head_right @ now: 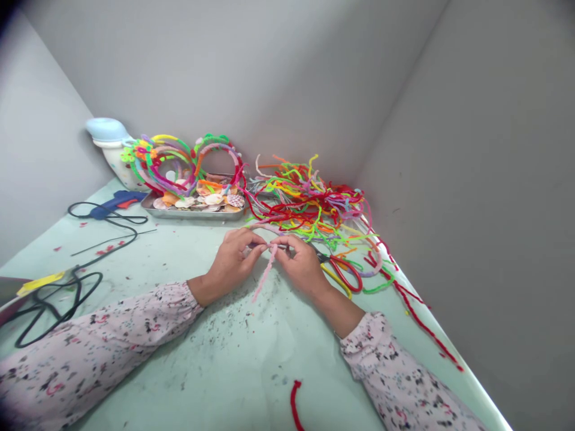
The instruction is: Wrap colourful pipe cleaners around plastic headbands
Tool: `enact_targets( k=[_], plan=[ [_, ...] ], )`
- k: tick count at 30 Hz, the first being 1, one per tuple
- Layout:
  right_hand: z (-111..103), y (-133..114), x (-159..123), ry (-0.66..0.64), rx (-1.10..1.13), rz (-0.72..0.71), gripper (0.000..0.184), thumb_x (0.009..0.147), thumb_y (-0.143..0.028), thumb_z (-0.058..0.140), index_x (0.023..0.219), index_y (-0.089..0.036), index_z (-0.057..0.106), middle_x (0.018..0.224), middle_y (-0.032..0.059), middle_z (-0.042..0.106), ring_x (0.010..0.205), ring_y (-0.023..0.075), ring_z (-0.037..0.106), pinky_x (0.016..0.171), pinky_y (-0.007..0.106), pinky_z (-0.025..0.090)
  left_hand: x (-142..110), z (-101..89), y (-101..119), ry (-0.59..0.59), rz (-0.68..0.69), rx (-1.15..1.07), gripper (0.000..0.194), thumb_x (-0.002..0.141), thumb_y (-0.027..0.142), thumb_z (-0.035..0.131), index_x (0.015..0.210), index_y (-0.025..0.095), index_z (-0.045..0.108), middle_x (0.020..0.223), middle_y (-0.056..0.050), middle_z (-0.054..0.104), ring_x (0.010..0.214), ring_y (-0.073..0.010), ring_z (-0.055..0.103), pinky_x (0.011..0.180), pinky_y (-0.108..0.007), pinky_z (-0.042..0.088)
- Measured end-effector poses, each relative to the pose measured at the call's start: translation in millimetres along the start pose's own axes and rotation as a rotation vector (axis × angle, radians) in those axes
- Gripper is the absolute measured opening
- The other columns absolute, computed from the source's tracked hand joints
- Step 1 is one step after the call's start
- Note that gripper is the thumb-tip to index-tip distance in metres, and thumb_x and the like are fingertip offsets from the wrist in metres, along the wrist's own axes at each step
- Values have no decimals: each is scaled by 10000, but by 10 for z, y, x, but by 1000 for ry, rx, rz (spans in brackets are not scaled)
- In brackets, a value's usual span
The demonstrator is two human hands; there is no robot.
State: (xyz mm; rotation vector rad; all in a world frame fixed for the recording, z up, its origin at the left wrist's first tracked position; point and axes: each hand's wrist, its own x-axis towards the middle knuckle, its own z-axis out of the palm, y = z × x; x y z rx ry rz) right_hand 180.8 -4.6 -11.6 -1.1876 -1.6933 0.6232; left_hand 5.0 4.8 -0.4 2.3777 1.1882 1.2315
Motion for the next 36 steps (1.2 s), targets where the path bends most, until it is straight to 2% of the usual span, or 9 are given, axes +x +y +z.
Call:
enact_targets(
  k=[9,36],
  plan=[
    [-11,5,1,-6,0,-15,150,832,-314,620,916,-206,681,915,24,690,872,176,627,795,286,464,-4,3,0,0,-1,7,80,884,244,569,856,193,625,857,-24,671,871,-187,592,836,-357,389],
    [-19,-22,0,-19,5,66,156,815,-336,598,823,-194,662,811,5,676,784,167,608,744,278,458,-3,5,5,-13,13,13,78,883,237,564,840,197,616,856,-24,661,894,-189,585,842,-360,386]
  ],
)
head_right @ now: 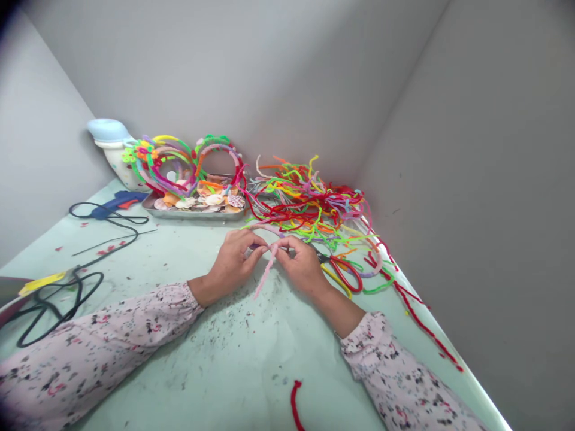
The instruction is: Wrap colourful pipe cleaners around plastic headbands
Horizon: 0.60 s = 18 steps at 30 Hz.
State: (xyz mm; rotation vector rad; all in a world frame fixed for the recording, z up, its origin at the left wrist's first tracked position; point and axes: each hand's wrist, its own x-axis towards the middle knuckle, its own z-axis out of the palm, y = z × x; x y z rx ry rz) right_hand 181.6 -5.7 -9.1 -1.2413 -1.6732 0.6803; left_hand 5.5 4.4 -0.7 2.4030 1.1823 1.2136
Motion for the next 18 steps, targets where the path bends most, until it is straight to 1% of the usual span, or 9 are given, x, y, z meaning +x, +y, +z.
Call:
enact_targets(
  k=[11,14,18],
  plan=[
    [-8,1,-4,-6,7,2,159,808,-342,596,799,-195,656,783,4,666,747,166,601,715,280,465,3,-4,8,-9,-1,7,67,874,224,572,829,191,609,845,-27,655,881,-190,585,825,-359,388],
    [-11,-1,-3,-15,14,-1,135,807,-315,598,808,-194,658,792,6,669,761,167,605,724,280,465,2,-6,10,-10,1,3,71,875,220,568,827,188,610,846,-27,655,874,-187,584,822,-357,388],
    [-17,-10,1,-26,21,-22,148,812,-320,600,842,-192,668,834,19,681,808,179,616,753,290,470,1,-5,7,-12,-6,-2,69,873,217,572,824,184,608,842,-22,652,870,-184,582,823,-354,387]
  ],
)
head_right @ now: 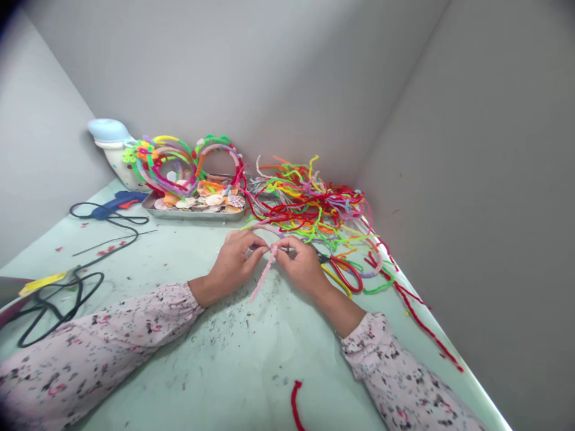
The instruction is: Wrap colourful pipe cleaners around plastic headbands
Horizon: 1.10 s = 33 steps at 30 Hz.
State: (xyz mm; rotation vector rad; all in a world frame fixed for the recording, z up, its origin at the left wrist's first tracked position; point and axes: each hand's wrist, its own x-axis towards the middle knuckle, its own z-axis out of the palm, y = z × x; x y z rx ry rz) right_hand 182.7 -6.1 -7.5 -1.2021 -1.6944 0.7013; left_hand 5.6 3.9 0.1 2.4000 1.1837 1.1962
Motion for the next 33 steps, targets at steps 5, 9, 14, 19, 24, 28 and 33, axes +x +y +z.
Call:
enact_targets(
  k=[5,9,14,19,24,28,33],
  plan=[
    [-2,-13,1,5,-5,4,147,812,-320,600,835,-190,666,825,19,681,798,178,615,749,287,468,-4,7,-7,-3,-7,6,79,876,229,569,821,187,606,834,-23,651,859,-185,580,827,-358,391],
    [5,1,0,6,5,20,147,811,-328,594,810,-194,655,795,6,667,761,167,603,722,275,465,-4,9,-10,-8,-1,10,85,880,238,562,827,190,608,837,-28,650,865,-191,579,829,-363,392],
    [11,39,0,-6,11,33,138,818,-310,574,804,-199,653,782,-3,658,725,156,586,691,265,450,-4,11,-17,-11,10,3,78,879,232,568,832,188,611,841,-27,648,860,-185,576,832,-365,389],
    [10,37,-3,-13,4,29,158,832,-327,568,800,-197,651,781,-2,657,734,158,578,704,266,441,-10,12,-17,-14,16,3,68,876,227,571,839,190,615,835,-25,644,871,-188,577,838,-368,388],
    [6,15,-3,-26,15,67,197,841,-375,561,797,-200,643,765,-4,644,707,154,564,688,267,437,-4,11,-11,-23,15,11,73,878,226,569,842,188,619,838,-25,642,877,-189,577,835,-363,389],
    [1,16,1,-37,9,84,191,833,-374,565,789,-202,634,729,-8,639,683,155,557,661,264,433,0,16,-17,-27,11,15,81,881,234,562,842,192,619,837,-31,647,875,-195,580,834,-367,391],
    [-3,0,-1,-46,5,62,193,837,-370,558,785,-198,626,721,-9,624,678,153,539,646,263,417,-5,22,-19,-31,7,13,84,882,240,562,840,194,618,836,-32,650,876,-196,581,837,-368,390]
  ],
)
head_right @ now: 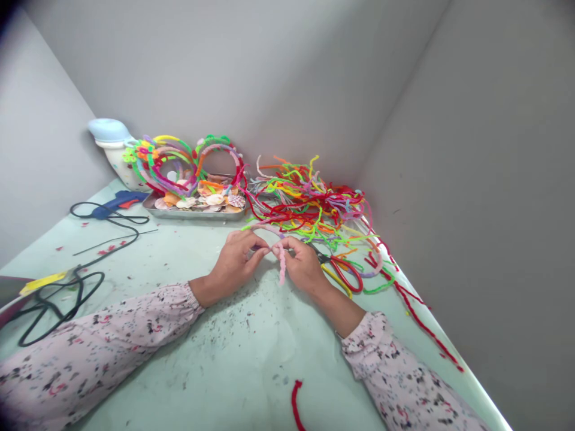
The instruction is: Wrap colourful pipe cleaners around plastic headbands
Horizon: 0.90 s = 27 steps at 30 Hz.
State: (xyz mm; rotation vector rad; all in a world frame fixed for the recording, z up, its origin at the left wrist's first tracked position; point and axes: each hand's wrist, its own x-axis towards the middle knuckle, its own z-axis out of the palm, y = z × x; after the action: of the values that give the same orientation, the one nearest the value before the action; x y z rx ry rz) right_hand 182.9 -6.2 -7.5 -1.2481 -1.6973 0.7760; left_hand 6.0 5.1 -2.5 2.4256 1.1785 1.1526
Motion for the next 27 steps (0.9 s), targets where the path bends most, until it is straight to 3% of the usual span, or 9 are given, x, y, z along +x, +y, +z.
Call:
enact_targets(
  k=[8,17,27],
  plan=[
    [5,-27,-4,4,30,37,191,824,-377,580,776,-197,623,700,-13,604,654,147,527,634,261,414,3,-8,13,0,2,0,79,879,236,569,839,188,617,836,-31,648,876,-194,578,829,-363,389],
    [11,42,5,16,18,-20,167,847,-331,545,801,-199,635,781,-1,642,737,160,563,714,277,425,-5,-5,4,13,2,-10,73,879,231,571,833,193,612,828,-23,646,866,-190,580,835,-364,387],
    [-6,15,-3,-32,20,-14,192,872,-350,531,822,-185,615,713,-10,577,680,148,513,652,259,395,2,0,1,7,17,-5,71,877,228,576,837,181,612,833,-23,644,874,-189,582,829,-355,388]
  ],
)
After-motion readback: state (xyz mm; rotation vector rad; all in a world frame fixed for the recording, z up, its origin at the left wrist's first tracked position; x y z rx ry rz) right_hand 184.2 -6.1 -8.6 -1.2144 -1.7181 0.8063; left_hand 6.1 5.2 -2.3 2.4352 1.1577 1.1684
